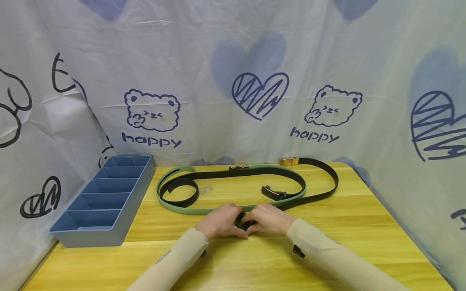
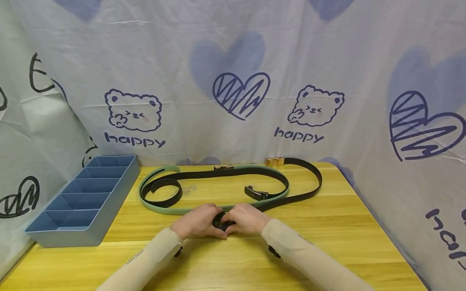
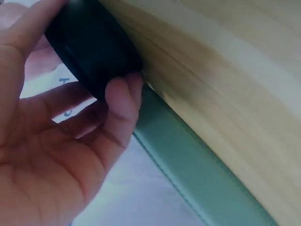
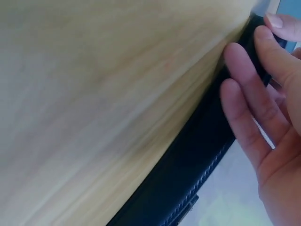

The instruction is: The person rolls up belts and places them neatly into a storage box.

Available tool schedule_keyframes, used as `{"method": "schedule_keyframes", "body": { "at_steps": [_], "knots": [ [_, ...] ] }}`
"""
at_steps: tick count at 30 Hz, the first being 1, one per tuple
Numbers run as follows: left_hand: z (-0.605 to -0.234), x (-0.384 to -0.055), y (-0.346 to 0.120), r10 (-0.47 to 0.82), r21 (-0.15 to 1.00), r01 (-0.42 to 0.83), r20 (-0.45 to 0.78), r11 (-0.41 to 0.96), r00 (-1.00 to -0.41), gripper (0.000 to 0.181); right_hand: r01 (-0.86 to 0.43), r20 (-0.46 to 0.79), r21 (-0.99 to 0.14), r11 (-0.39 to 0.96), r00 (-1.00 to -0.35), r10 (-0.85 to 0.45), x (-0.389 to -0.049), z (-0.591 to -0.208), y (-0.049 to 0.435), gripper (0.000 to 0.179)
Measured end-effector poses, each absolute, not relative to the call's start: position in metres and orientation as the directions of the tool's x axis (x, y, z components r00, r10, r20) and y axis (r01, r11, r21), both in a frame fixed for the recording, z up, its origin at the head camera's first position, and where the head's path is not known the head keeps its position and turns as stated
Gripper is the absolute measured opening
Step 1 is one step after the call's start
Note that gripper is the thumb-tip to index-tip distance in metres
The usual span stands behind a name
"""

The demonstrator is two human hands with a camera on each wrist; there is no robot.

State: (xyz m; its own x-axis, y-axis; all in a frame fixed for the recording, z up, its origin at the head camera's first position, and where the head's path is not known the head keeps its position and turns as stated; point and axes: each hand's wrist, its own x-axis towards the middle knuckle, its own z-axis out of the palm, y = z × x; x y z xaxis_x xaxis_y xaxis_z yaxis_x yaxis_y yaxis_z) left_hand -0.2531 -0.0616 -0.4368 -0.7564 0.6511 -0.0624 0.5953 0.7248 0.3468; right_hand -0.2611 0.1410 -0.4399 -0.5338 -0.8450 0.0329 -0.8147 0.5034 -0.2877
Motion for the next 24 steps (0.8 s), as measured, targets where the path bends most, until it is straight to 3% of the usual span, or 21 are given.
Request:
{"method": "schedule_keyframes", "body": {
  "at_steps": [8,17,24],
  "knots": [
    [-0.4339,-0.2575,-0.0636,0.693,0.349,0.622,-0.126,0.701,-0.71,0.043,-0.798,0.012,-0.257,0.545,-0.566,-0.824,-0.2615,-0.4398,0.1465,0.037],
    [-0.4363,-0.2515,-0.0572,0.601,0.281,0.559,-0.087,0.78,-0.794,0.051,-0.809,0.034,-0.287,0.513,-0.543,-0.839,-0.2631,-0.4406,0.1405,0.026],
    [-0.4357,-0.2543,-0.0587,0.642,0.273,0.601,-0.085,0.751,-0.762,0.04,-0.8,0.003,-0.278,0.532,-0.554,-0.832,-0.266,-0.4386,0.1435,0.034]
  ]
}}
